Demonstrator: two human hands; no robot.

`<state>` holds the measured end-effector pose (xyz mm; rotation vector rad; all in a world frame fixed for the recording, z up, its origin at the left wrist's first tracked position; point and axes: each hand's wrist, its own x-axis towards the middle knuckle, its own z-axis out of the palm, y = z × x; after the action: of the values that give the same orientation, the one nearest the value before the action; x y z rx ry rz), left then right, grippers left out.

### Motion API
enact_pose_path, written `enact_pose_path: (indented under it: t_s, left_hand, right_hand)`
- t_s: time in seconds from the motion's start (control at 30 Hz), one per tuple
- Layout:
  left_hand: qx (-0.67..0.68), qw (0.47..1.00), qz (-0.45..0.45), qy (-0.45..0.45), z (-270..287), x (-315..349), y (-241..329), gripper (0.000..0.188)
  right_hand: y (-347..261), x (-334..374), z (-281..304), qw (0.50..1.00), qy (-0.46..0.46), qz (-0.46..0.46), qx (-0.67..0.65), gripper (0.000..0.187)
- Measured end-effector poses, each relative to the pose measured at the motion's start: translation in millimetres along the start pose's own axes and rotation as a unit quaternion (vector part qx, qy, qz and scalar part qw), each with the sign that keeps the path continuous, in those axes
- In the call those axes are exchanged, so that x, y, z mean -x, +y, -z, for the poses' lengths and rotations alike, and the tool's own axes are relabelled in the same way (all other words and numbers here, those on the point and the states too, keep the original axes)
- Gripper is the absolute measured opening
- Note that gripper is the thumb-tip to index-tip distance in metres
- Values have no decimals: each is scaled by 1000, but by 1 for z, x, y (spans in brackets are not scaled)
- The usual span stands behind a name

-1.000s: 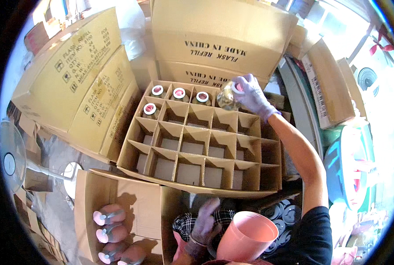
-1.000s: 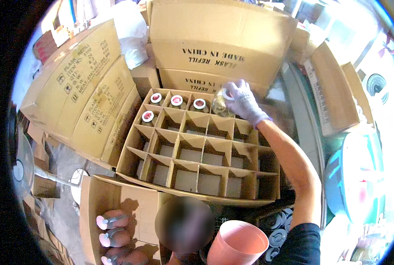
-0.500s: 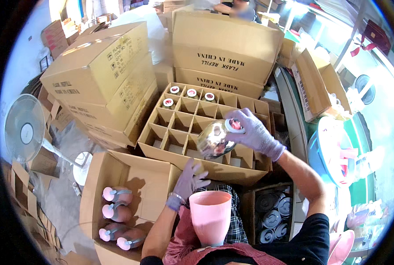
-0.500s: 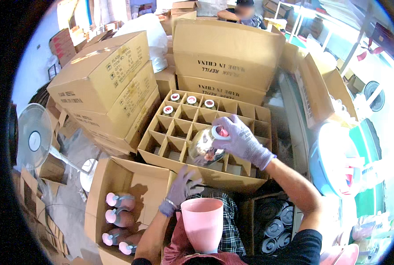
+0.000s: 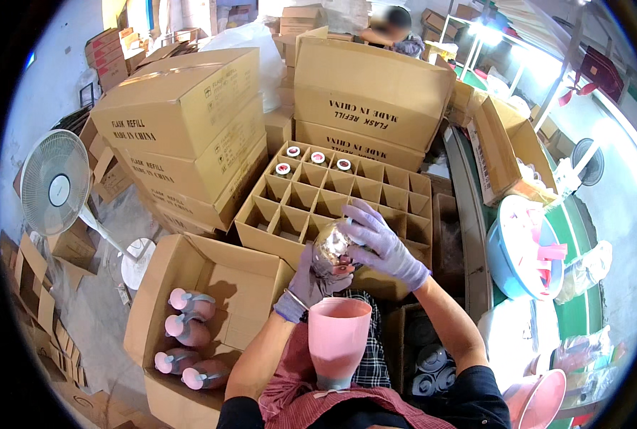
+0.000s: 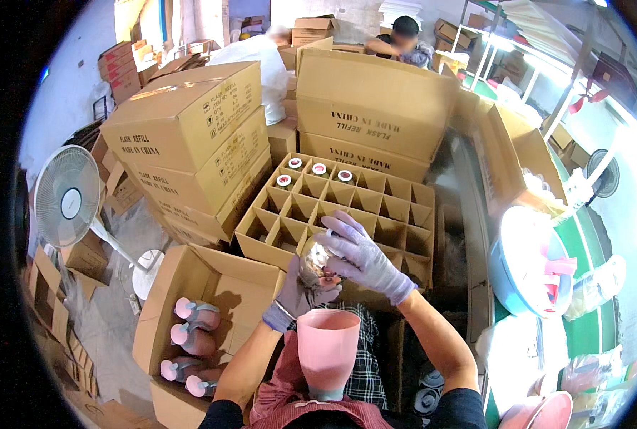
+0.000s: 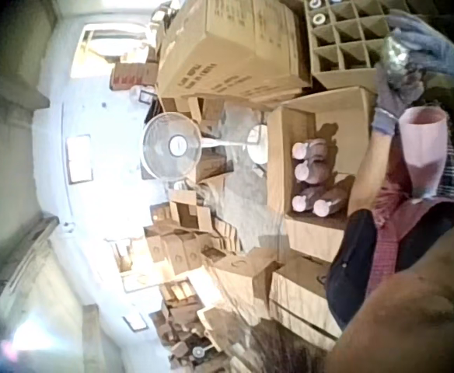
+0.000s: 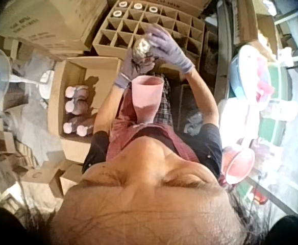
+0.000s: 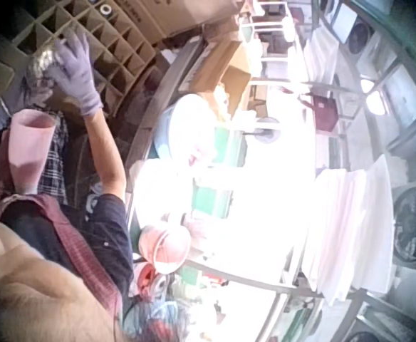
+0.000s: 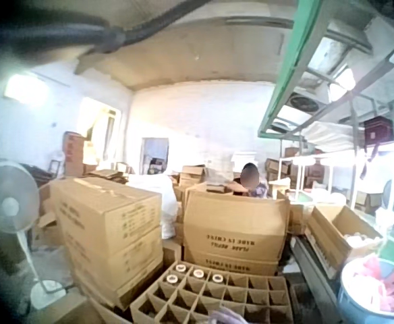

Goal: The person assembles pink thermos flasks by hand. They pick up a flask, insert a metal inner liner, screw on a lid, and place a plastic bag over the top. The completed units are then placed into a cardboard box with dividers.

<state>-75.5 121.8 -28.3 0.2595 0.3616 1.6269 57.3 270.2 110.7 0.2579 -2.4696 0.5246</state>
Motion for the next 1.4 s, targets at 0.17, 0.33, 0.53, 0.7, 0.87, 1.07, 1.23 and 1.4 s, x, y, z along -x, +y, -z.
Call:
enact_pose_path:
  t_s: [0.17,0.33,0.53,0.7,0.87,1.07,1.23,1.4]
  left_hand:
    - [23,999,-23,2,7,-10,1,95]
    - [-45,999,2,12,52,-23,16,85]
    - [-10,993,58,102,80,-33,18,69]
    - [-183,973,121,72,109,-47,37,63]
    - [-462,882,68,-63,56,-46,41,59]
    - [-708,673,91,-194,2,-9,14,63]
    - [-790,510,120,-319,4,-16,3,53]
    - [-897,278,108,-326,-4,-5,-14,42]
  right_hand:
    - [-7,26,-29,997,14,1,71,48]
    - [-3,59,-67,957,114,-204,-174,53]
    - [20,95,-78,884,102,-279,-361,40]
    - [13,135,-83,663,160,-372,-629,61]
    - [3,235,-86,644,302,-514,-479,50]
    - [-79,389,-121,568,312,-693,-317,39]
    - [-139,453,-145,537,247,-793,-146,44]
    - [-155,545,-156,538,83,-838,-44,47]
